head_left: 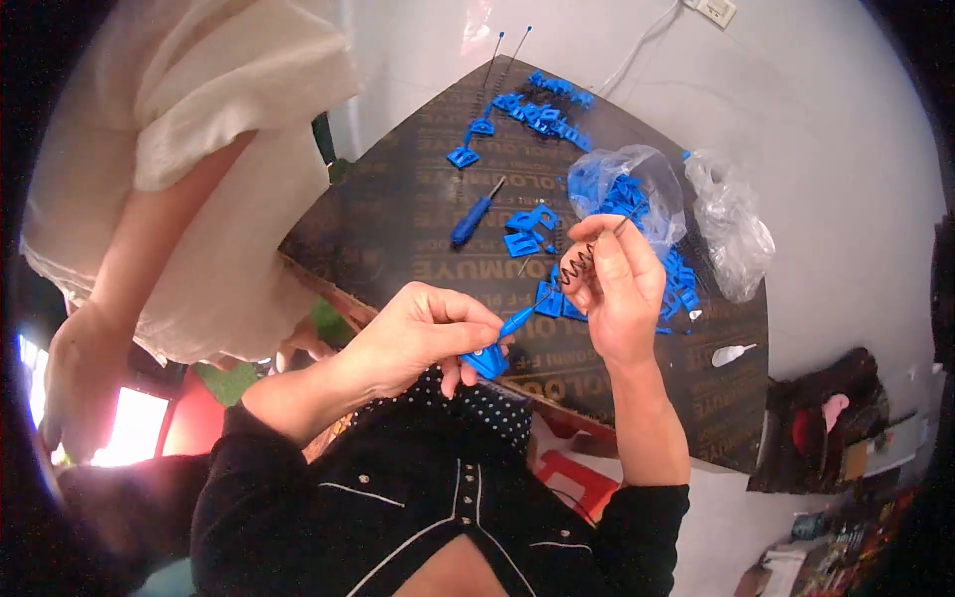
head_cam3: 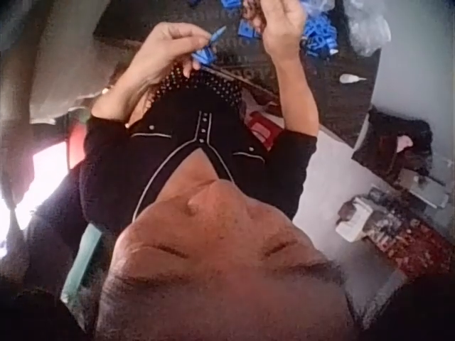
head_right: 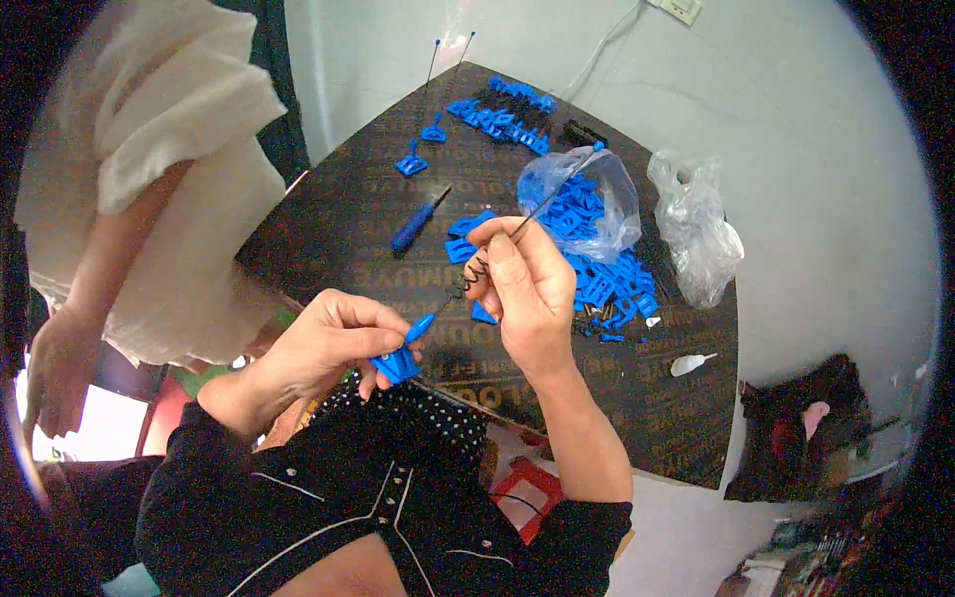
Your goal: The person assembles antenna components by inserting wire springs into plastic pieces and attaching them to bases by hand.
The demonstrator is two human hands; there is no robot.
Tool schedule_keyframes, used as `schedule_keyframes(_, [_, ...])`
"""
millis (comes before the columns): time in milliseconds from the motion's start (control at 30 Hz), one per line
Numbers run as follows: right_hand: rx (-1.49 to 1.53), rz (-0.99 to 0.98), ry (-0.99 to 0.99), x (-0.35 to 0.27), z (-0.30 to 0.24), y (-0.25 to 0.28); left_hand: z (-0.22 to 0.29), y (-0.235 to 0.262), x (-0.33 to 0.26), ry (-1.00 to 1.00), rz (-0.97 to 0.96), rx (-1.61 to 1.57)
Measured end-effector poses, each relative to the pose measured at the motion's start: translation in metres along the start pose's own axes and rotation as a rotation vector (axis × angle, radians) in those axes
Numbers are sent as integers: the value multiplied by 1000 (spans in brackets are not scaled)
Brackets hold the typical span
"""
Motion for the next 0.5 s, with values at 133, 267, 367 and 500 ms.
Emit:
schedule_keyframes(133, [0,-24,-11,-1,1,-5,0,-2,-1,6,40,50])
schedule_keyframes(267, [-8,-41,-85,-3,6,-12,2,-1,-4,-24,124,115])
schedule_keyframes(367, [-33,-63,-129,-3,10,-17,1,-1,-6,-56,163,208])
schedule_keyframes(500, [-54,-83,-128,-4,11,-16,5,-6,-6,-88,233,305])
Point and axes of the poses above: each hand's wrist, its own x-axis towards the middle knuckle, its own y-axis out of the back of the hand, z = x × y, the point moved 2 cm from there along x, towards the middle knuckle, and after that the axes turned 13 degrees about -z, right-handed, at the moved point
